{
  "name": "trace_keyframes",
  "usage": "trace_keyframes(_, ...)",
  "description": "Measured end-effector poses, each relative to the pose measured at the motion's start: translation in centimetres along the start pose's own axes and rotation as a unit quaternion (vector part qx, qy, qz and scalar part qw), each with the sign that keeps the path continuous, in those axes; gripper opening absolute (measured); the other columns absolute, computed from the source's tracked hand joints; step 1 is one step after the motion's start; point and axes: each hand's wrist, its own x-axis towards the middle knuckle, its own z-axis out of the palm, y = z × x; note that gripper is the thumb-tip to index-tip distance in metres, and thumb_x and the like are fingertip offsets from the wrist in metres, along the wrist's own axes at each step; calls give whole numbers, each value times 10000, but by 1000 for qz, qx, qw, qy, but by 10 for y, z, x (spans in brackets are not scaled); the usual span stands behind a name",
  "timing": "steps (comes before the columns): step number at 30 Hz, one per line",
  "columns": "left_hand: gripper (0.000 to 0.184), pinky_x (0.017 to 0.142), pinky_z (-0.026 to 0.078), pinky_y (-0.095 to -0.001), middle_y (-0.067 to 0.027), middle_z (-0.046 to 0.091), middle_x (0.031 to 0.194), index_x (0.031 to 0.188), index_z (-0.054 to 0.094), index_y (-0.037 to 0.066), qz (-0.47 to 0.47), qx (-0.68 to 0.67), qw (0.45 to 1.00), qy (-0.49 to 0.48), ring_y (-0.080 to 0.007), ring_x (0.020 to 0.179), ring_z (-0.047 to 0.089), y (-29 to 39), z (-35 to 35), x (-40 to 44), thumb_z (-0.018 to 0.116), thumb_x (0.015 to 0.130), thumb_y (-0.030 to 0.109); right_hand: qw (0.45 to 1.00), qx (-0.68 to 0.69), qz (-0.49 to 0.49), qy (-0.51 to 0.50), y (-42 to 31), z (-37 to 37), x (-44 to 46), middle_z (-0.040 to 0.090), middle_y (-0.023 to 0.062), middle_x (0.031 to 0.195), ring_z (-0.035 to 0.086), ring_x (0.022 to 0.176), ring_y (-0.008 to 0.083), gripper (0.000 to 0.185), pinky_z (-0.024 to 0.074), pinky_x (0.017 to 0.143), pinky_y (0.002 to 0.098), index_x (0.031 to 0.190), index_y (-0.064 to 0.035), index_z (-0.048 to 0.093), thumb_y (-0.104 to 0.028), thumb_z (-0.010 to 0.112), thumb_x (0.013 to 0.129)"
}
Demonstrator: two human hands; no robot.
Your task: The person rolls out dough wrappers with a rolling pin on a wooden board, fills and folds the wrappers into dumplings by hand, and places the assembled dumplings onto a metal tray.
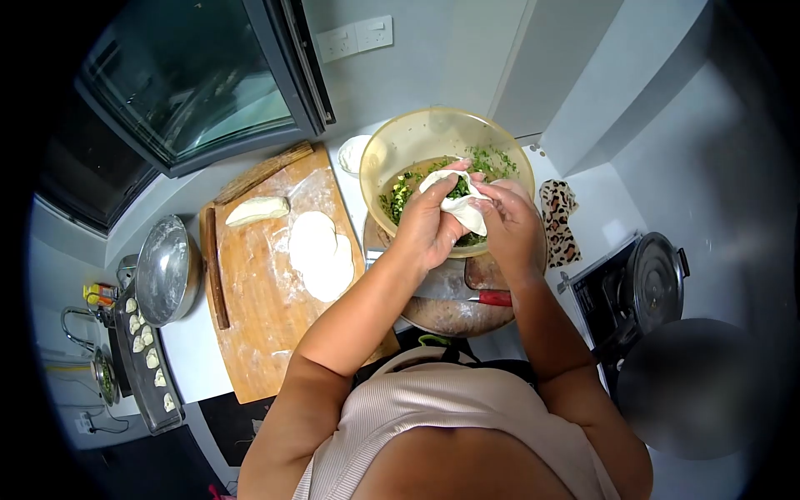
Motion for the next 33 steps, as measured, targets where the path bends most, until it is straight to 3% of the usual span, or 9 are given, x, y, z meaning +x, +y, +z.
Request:
trace_keyframes(8,241,781,595,-374,-167,581,1081,1162,521,-19,-36,98,993,62,-259,926,644,13,10,3,470,929,16,998,-64,-22,4,-19,-2,10,615,95,934,600,791,145,183,481,703,246,994,3,667,34,637,815)
trace_keyframes(11,219,780,594,-375,-174,588,1068,1134,526,-31,-35,134,986,94,-260,919,648,15,11,7,465,928,13,997,-68,-17,8,-16,0,12,610,99,900,600,753,163,160,482,672,264,949,-2,667,35,657,793)
trace_keyframes(18,246,820,571,-415,-177,577,1109,1147,509,-20,-68,110,990,60,-277,977,632,19,6,12,438,922,48,998,-58,2,0,7,3,20,602,99,884,597,726,170,112,486,655,282,919,4,628,6,646,808)
trace_keyframes(21,301,873,546,-433,-178,555,1160,1202,468,-3,-80,123,988,40,-292,1034,612,19,-1,16,421,921,95,995,28,93,-1,4,7,22,599,105,894,605,735,167,178,497,676,279,994,-8,638,-7,641,817)
trace_keyframes(24,318,878,540,-444,-182,550,1174,1208,460,-4,-92,102,990,27,-294,1045,609,20,-3,16,414,922,127,995,-16,89,-34,8,4,25,601,111,915,612,737,165,228,505,698,274,1056,-22,649,-2,624,830)
trace_keyframes(27,335,879,538,-452,-185,548,1177,1209,452,-18,-101,65,993,16,-294,1047,609,24,0,14,429,917,144,995,-6,75,-67,10,3,28,610,117,947,633,768,172,266,511,718,276,1099,-40,657,8,602,842)
trace_keyframes(30,343,869,546,-447,-187,548,1161,1206,443,-33,-96,82,992,1,-290,1029,618,25,-1,13,468,903,126,989,-5,100,-107,0,0,28,604,120,1143,606,1042,172,286,484,890,259,1161,49,583,81,490,893)
trace_keyframes(33,343,850,561,-433,-186,549,1143,1203,436,-41,-76,140,987,1,-287,1005,628,21,-3,14,495,892,92,988,19,118,-94,-3,1,28,615,131,1124,610,1049,192,253,483,918,273,1119,66,587,93,494,885)
